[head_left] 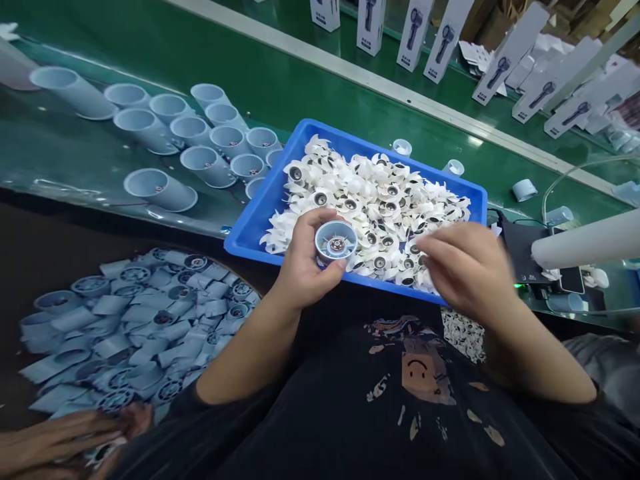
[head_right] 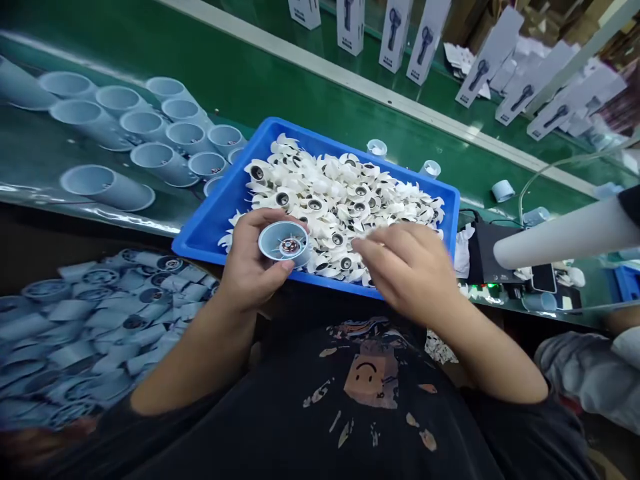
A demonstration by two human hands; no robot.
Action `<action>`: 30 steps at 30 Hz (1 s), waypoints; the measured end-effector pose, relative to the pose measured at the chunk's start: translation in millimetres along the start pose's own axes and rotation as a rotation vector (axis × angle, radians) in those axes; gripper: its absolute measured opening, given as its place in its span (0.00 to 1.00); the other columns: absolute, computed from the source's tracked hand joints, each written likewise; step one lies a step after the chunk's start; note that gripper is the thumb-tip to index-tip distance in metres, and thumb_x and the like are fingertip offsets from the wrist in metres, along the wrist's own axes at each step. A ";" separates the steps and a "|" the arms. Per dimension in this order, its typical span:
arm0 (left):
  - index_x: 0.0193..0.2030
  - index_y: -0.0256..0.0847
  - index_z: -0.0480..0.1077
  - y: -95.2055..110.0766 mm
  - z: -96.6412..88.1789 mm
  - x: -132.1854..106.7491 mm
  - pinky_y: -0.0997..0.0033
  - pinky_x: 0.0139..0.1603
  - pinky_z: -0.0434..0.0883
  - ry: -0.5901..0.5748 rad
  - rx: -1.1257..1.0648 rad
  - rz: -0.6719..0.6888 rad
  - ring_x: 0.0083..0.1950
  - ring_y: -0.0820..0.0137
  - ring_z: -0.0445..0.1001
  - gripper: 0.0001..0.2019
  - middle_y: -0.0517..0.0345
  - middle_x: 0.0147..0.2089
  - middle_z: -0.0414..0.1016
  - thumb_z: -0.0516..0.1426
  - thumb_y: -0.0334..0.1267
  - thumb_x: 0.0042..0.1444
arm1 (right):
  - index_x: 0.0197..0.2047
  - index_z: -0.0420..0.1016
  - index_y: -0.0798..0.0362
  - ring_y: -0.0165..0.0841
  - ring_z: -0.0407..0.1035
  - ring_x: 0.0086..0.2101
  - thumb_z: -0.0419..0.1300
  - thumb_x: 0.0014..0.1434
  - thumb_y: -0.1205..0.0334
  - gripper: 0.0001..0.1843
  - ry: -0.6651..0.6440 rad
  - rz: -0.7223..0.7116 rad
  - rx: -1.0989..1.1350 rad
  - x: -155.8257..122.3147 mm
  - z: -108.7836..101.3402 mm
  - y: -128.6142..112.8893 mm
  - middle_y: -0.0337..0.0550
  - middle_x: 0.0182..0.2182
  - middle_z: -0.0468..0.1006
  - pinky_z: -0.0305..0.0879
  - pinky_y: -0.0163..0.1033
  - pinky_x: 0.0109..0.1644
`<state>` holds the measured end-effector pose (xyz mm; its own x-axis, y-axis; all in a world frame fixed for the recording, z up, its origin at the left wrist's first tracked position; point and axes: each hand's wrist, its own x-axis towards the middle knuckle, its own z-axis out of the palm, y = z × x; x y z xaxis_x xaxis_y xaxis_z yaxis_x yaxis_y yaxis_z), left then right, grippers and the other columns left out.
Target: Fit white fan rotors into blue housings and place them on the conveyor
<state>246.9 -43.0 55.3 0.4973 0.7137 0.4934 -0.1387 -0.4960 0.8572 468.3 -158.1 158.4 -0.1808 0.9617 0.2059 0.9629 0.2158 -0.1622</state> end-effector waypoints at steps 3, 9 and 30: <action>0.61 0.43 0.57 -1.3 -0.7 1.9 0.61 0.48 0.75 0.031 -0.025 -0.085 0.49 0.61 0.76 0.30 0.48 0.53 0.72 0.60 0.48 0.54 | 0.58 0.71 0.50 0.40 0.67 0.48 0.49 0.68 0.69 0.19 -0.241 -0.073 -0.278 39.8 23.9 5.5 0.48 0.52 0.75 0.63 0.46 0.49; 0.57 0.41 0.68 7.6 -5.7 4.9 0.55 0.60 0.71 0.034 -0.019 -0.107 0.58 0.55 0.73 0.33 0.45 0.57 0.73 0.68 0.53 0.47 | 0.43 0.79 0.51 0.38 0.64 0.50 0.53 0.63 0.72 0.14 -0.485 -0.258 -0.385 66.9 30.6 21.2 0.42 0.48 0.77 0.53 0.42 0.51; 0.61 0.44 0.66 38.3 -15.6 -23.6 0.59 0.50 0.74 -0.159 -0.139 -0.090 0.47 0.59 0.77 0.33 0.48 0.48 0.76 0.66 0.50 0.49 | 0.48 0.72 0.55 0.38 0.71 0.36 0.53 0.61 0.62 0.14 -0.161 0.412 0.086 32.5 7.1 -22.9 0.51 0.40 0.76 0.67 0.45 0.40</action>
<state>216.5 -71.2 78.8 0.6400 0.6595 0.3941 -0.1986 -0.3535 0.9141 438.9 -130.6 162.0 0.1789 0.9829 -0.0443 0.9421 -0.1841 -0.2802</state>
